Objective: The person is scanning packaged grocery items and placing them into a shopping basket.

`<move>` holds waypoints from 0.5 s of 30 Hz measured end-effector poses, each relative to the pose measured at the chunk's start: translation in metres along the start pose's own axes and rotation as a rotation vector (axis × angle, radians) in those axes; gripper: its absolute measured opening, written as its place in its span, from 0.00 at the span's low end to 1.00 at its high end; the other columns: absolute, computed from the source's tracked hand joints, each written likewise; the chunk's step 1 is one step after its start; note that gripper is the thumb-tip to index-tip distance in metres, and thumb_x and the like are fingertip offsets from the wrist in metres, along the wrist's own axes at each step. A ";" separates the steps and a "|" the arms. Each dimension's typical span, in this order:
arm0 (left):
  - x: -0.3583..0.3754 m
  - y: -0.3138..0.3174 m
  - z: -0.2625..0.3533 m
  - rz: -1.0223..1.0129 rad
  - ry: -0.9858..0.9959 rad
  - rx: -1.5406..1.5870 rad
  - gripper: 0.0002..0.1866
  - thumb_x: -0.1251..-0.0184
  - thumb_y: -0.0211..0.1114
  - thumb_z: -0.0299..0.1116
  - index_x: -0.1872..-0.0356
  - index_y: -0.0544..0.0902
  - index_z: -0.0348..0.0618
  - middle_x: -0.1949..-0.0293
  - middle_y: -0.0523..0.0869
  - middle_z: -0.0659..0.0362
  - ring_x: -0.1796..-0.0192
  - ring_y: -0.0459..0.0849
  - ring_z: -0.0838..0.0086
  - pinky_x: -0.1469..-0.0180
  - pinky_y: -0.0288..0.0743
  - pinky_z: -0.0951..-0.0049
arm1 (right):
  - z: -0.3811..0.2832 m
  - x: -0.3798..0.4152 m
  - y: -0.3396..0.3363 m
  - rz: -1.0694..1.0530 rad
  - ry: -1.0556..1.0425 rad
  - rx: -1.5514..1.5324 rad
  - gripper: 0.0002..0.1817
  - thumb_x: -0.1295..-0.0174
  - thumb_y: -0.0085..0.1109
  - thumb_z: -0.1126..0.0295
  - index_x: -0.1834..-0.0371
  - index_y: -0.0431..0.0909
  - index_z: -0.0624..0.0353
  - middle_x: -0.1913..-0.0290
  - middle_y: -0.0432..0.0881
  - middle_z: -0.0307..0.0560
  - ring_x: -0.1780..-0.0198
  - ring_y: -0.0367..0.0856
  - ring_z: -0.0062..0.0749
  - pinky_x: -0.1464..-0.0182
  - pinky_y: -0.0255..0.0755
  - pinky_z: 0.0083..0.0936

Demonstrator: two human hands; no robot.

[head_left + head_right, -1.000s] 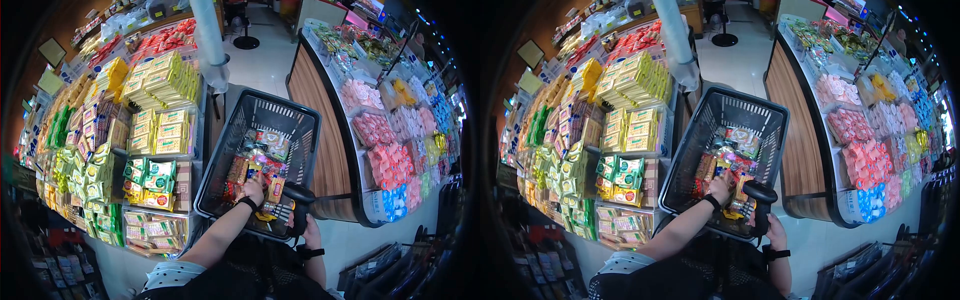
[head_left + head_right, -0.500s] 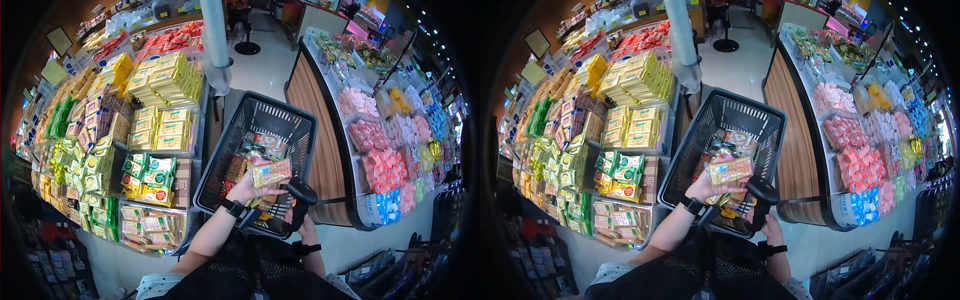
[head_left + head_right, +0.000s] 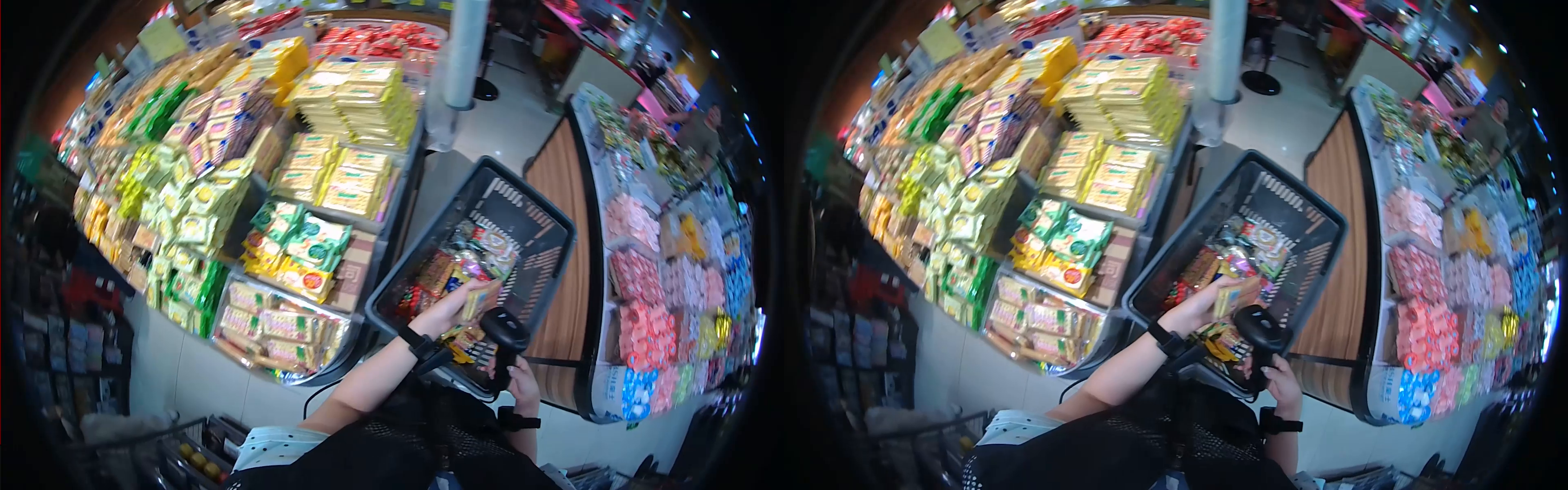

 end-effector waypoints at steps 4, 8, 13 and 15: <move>0.038 -0.021 0.013 0.051 0.101 0.061 0.24 0.38 0.45 0.48 0.48 0.69 0.41 0.58 0.78 0.57 0.60 0.77 0.75 0.63 0.71 0.78 | 0.009 -0.001 -0.006 0.024 -0.110 -0.116 0.29 0.46 0.51 0.65 0.43 0.56 0.68 0.62 0.73 0.50 0.62 0.74 0.32 0.50 0.65 0.39; 0.143 -0.028 0.040 0.395 0.429 -0.127 0.22 0.40 0.51 0.46 0.50 0.70 0.41 0.59 0.77 0.61 0.63 0.75 0.80 0.64 0.68 0.83 | 0.012 0.001 -0.009 0.156 -0.087 -0.209 0.33 0.42 0.47 0.55 0.38 0.50 0.62 0.70 0.67 0.41 0.66 0.68 0.26 0.50 0.62 0.33; 0.253 -0.075 0.039 1.165 0.793 -0.426 0.26 0.39 0.52 0.39 0.40 0.62 0.40 0.52 0.75 0.55 0.54 0.73 0.80 0.58 0.67 0.82 | 0.014 -0.003 -0.016 0.124 -0.059 -0.254 0.29 0.42 0.46 0.53 0.43 0.54 0.59 0.71 0.64 0.40 0.68 0.65 0.25 0.50 0.62 0.32; 0.286 -0.103 0.037 1.382 0.800 -0.456 0.29 0.39 0.52 0.38 0.38 0.57 0.39 0.48 0.72 0.52 0.50 0.73 0.77 0.52 0.66 0.79 | 0.014 -0.002 -0.014 0.098 -0.081 -0.253 0.26 0.42 0.47 0.52 0.48 0.59 0.58 0.70 0.63 0.40 0.69 0.64 0.25 0.50 0.62 0.32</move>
Point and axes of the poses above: each hand's wrist, its own x-axis away from the middle knuckle, its own y-axis out of the palm, z = x × y, the point moved 1 cm from there along -x, towards the middle knuckle
